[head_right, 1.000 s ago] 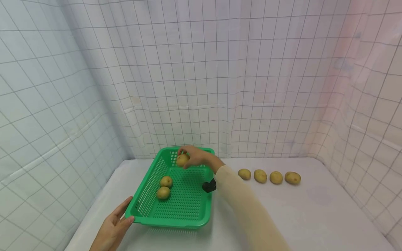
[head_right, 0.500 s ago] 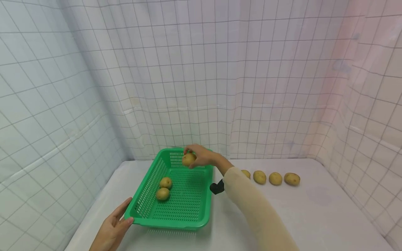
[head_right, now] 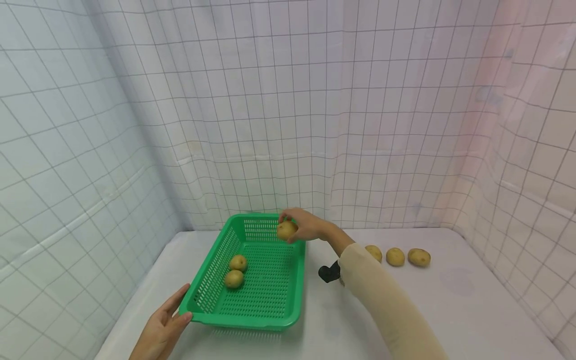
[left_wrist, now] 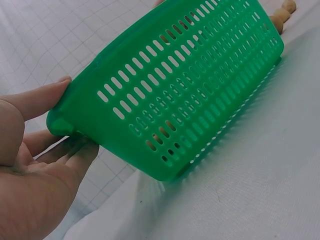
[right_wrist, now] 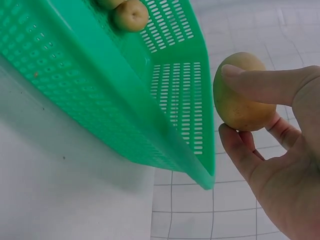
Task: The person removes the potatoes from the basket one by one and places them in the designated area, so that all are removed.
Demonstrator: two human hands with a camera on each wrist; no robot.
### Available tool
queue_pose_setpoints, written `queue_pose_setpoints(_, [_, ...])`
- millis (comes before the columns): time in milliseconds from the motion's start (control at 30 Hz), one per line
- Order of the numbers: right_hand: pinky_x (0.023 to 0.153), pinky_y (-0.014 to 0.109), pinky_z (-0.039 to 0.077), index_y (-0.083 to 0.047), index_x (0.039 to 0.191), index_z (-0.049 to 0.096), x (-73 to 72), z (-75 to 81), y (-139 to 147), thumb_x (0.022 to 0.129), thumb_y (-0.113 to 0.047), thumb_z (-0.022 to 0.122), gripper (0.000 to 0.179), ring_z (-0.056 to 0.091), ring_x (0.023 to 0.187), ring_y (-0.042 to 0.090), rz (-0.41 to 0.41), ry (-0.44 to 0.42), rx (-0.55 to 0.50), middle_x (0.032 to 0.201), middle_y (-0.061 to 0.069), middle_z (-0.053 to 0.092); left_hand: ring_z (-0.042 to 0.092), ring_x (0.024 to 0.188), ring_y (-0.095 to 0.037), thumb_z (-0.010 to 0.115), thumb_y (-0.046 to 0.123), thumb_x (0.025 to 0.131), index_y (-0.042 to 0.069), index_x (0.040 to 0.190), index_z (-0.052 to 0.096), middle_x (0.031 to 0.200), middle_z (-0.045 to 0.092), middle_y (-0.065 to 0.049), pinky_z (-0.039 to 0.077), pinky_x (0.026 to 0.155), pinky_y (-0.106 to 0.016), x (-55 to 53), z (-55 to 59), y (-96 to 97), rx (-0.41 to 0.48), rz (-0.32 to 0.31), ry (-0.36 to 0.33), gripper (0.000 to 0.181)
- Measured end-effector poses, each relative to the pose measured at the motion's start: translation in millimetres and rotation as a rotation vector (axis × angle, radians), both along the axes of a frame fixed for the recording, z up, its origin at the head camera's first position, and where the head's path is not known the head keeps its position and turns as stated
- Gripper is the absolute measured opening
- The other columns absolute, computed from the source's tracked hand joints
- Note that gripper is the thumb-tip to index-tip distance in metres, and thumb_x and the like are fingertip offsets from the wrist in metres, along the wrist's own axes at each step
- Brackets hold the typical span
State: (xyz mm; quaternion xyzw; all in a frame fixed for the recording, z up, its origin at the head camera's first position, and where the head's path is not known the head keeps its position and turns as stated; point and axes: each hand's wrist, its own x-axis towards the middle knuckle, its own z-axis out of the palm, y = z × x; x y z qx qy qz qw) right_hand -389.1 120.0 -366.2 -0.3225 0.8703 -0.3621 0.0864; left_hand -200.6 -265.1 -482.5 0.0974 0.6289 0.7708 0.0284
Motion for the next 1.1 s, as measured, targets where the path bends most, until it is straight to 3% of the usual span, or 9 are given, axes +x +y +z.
queue_pose_setpoints(433, [0.096,0.044,0.052,-0.015,0.131,0.058,15.3,5.5,31,0.088,-0.002,0.083,0.052,0.049,0.12,0.029,0.003,-0.015,-0.019,0.136,0.01,0.047,0.053,0.126,0.001,0.056,-0.005,0.103,-0.011,0.161,0.002,0.165,-0.003,-0.027,0.048,0.102,-0.023,0.1,-1.1,-0.5,0.01,-0.012,0.013,0.079])
queue_pose_setpoints(667, [0.088,0.041,0.055,-0.016,0.131,0.057,21.4,6.7,50,0.087,-0.002,0.083,0.052,0.057,0.107,0.029,-0.047,-0.001,-0.018,0.132,0.01,0.048,0.054,0.126,0.0,0.056,-0.005,0.103,-0.011,0.16,0.002,0.165,-0.004,-0.027,0.049,0.101,-0.023,-0.3,-0.4,-0.3,0.011,-0.011,0.012,0.078])
queue_pose_setpoints(1100, [0.1,0.048,0.051,-0.015,0.131,0.056,35.6,0.6,92,0.088,-0.003,0.082,0.051,0.052,0.12,0.036,-0.082,-0.018,-0.025,0.134,0.011,0.047,0.053,0.126,0.001,0.057,-0.003,0.104,-0.011,0.161,0.004,0.165,-0.001,-0.027,0.048,0.102,-0.023,-0.9,1.1,1.4,-0.005,0.0,0.011,0.078])
